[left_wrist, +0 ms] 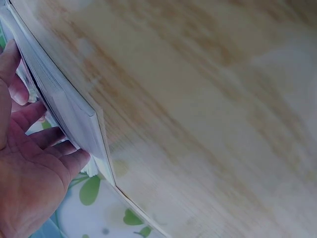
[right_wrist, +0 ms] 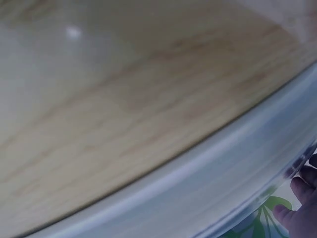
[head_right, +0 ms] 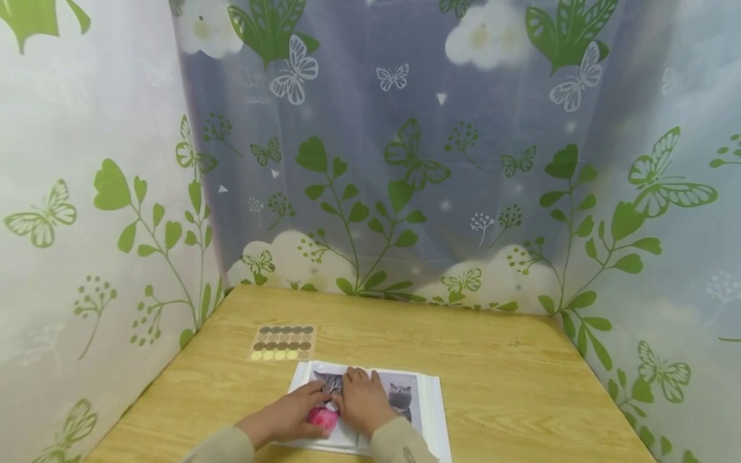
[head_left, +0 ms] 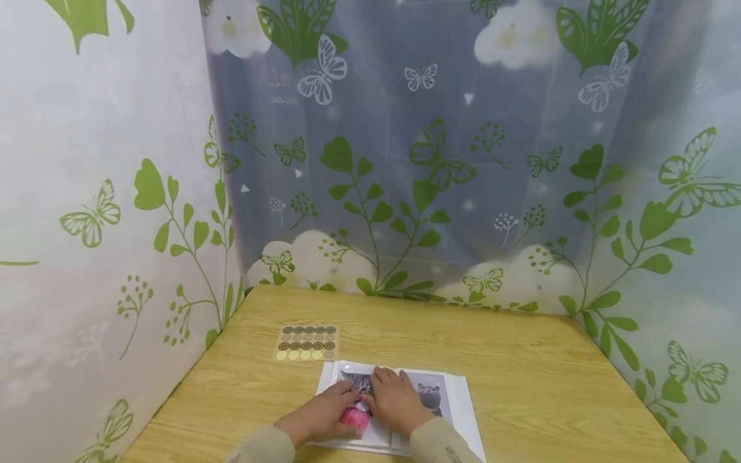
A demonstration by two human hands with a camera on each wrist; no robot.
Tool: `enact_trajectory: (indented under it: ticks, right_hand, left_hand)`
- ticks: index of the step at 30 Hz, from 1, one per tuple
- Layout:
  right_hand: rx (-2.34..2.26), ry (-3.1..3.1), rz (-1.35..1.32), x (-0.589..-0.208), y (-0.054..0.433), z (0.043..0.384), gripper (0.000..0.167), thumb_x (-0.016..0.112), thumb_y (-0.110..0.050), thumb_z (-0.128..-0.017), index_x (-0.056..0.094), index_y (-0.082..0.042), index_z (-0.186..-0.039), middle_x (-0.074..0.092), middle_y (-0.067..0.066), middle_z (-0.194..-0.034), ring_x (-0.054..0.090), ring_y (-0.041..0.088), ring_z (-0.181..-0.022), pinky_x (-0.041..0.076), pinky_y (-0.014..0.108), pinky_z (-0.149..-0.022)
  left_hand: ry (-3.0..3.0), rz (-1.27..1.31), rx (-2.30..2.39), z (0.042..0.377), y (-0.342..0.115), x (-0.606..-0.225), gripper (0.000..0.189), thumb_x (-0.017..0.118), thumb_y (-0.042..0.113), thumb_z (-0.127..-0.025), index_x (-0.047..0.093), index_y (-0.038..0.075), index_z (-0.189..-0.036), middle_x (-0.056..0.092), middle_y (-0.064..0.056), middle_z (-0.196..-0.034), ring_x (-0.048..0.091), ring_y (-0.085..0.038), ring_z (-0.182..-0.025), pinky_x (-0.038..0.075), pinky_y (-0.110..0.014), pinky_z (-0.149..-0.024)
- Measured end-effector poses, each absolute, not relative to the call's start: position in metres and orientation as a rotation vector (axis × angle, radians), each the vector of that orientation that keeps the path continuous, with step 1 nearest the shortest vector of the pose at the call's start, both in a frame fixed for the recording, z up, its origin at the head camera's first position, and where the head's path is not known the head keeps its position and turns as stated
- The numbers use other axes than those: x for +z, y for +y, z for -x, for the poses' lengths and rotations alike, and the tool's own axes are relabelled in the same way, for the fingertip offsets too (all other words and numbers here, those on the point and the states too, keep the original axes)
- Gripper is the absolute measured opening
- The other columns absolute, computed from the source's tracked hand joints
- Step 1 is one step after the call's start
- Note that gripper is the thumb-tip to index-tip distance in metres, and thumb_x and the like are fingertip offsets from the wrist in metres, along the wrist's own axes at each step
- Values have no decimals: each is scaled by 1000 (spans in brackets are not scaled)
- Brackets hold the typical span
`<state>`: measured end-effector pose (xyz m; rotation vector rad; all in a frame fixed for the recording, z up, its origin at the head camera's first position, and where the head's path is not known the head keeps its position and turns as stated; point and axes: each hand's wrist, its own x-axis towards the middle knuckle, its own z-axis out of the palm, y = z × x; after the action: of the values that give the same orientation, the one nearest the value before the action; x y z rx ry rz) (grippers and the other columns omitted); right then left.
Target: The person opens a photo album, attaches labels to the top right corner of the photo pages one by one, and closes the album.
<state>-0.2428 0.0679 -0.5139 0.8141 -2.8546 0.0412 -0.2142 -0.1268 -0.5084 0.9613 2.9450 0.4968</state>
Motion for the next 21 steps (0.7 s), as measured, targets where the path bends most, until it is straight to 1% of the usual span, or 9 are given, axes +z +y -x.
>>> enact_trajectory:
  ticks: [6, 11, 21]
  right_hand:
    - [67, -2841, -869, -510, 70, 235, 53, 47, -43, -103, 56, -5, -137, 53, 12, -142, 46, 29, -133, 34, 57, -110]
    - [53, -2850, -861, -512, 72, 232, 54, 46, -43, -103, 54, -5, -140, 51, 11, -144, 45, 28, -135, 33, 56, -111]
    - [62, -2873, -834, -511, 80, 228, 53, 48, -41, -102, 53, -6, -142, 50, 9, -147, 45, 29, -135, 32, 57, -111]
  left_hand:
    - [2943, -963, 481, 214, -126, -505, 70, 76, 48, -82, 58, 6, -135, 48, -23, -143, 46, -39, -132, 39, -49, -109]
    - [2939, -959, 494, 213, -126, -504, 70, 76, 47, -83, 58, 4, -135, 48, -24, -143, 45, -40, -132, 39, -50, -109]
    - [2931, -944, 494, 214, -124, -506, 71, 77, 48, -82, 58, 5, -135, 47, -23, -144, 44, -40, -133, 38, -50, -109]
